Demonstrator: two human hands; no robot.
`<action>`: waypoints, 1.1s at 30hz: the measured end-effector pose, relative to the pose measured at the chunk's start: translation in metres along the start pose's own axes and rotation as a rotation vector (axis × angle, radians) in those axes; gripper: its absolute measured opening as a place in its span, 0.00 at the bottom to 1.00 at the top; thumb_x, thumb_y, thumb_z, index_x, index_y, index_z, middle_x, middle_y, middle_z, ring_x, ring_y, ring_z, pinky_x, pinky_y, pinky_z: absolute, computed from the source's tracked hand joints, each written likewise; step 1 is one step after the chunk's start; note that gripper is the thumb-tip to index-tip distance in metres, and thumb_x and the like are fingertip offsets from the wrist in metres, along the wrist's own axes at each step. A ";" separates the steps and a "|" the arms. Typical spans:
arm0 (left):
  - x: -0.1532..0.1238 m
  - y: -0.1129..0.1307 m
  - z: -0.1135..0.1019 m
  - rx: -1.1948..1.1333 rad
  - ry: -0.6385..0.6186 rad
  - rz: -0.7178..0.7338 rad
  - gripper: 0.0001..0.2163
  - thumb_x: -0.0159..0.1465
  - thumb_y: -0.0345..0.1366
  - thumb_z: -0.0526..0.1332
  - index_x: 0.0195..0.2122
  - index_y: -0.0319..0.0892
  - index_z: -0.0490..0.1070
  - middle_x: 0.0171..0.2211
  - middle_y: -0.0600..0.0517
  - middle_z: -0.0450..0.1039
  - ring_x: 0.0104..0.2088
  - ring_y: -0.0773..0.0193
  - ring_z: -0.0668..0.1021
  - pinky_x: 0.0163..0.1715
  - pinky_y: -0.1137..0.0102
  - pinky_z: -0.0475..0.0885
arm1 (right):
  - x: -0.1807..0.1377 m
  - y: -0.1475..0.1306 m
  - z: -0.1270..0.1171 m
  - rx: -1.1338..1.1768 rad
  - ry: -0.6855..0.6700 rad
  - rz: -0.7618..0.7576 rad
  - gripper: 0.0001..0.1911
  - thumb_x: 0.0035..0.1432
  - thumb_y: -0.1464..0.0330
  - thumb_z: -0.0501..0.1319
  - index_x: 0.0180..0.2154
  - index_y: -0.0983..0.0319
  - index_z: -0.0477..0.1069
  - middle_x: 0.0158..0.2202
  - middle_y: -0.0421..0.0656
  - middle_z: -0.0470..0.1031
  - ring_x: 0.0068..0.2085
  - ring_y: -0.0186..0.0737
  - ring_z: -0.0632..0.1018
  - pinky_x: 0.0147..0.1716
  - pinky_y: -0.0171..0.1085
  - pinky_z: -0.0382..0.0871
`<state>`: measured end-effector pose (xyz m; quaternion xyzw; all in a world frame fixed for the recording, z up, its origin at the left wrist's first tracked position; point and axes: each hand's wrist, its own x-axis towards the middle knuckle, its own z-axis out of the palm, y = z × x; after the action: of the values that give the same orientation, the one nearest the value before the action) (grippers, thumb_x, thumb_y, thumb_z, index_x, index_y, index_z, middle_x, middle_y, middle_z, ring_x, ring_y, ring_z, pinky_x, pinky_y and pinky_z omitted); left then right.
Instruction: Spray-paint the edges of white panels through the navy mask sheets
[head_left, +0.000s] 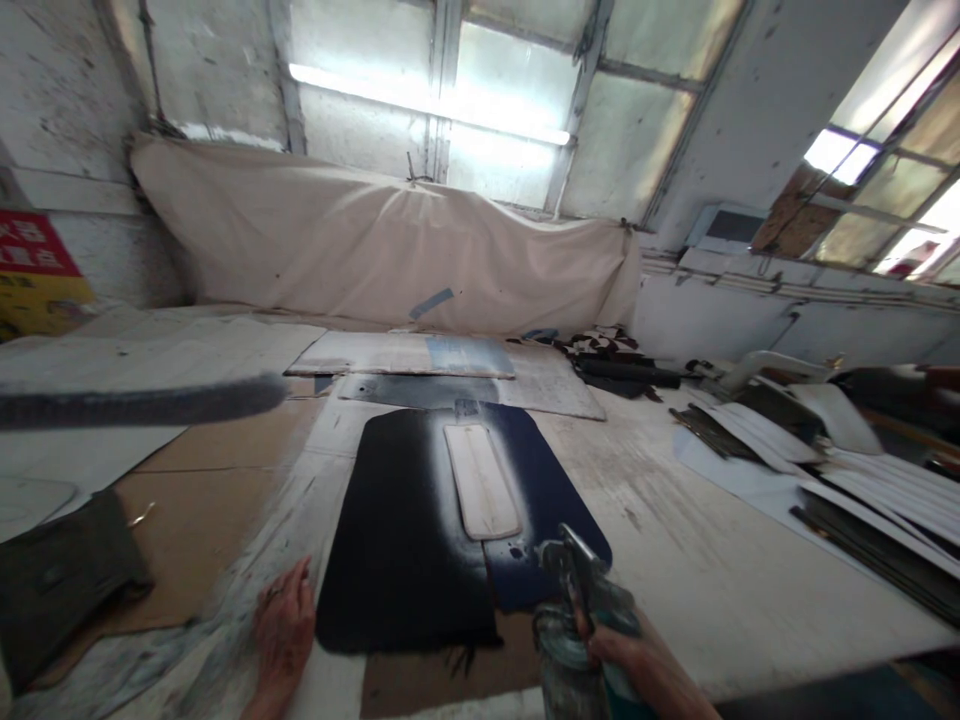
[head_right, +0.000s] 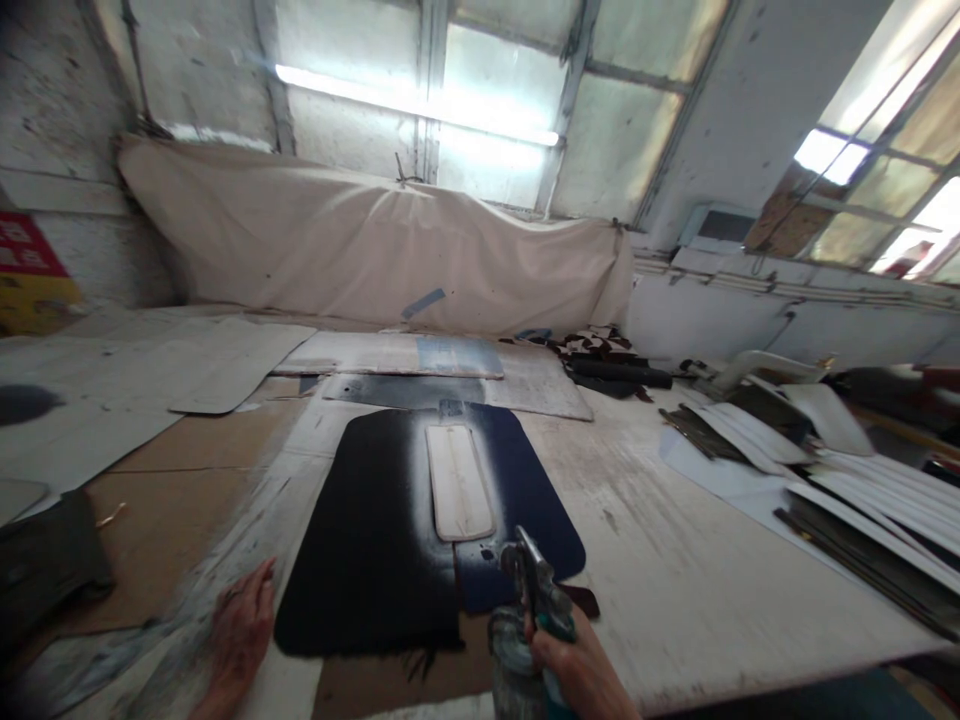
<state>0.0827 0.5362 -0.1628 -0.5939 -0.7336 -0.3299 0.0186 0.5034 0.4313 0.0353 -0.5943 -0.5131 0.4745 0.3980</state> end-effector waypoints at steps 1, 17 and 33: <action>0.000 -0.001 0.000 -0.004 -0.007 0.001 0.21 0.58 0.38 0.41 0.45 0.36 0.68 0.42 0.42 0.75 0.45 0.56 0.74 0.50 0.60 0.62 | -0.001 0.000 -0.002 0.005 0.024 -0.001 0.04 0.35 0.70 0.54 0.21 0.62 0.62 0.21 0.38 0.61 0.25 0.35 0.62 0.26 0.36 0.57; -0.001 -0.012 0.006 -0.041 0.010 0.023 0.23 0.59 0.40 0.40 0.45 0.35 0.68 0.43 0.40 0.74 0.45 0.53 0.74 0.50 0.57 0.63 | 0.021 -0.052 0.001 0.049 -0.010 -0.050 0.08 0.36 0.73 0.55 0.25 0.63 0.66 0.24 0.37 0.64 0.28 0.35 0.64 0.28 0.34 0.58; -0.006 -0.024 0.015 -0.131 0.084 0.031 0.21 0.59 0.41 0.42 0.44 0.38 0.69 0.42 0.43 0.75 0.44 0.54 0.75 0.49 0.56 0.66 | 0.055 -0.107 0.007 -0.017 0.019 -0.085 0.06 0.32 0.71 0.55 0.20 0.63 0.67 0.21 0.39 0.67 0.25 0.35 0.65 0.25 0.35 0.60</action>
<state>0.0688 0.5368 -0.1878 -0.5907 -0.6998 -0.4015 0.0158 0.4729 0.5022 0.1275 -0.5797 -0.5381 0.4471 0.4177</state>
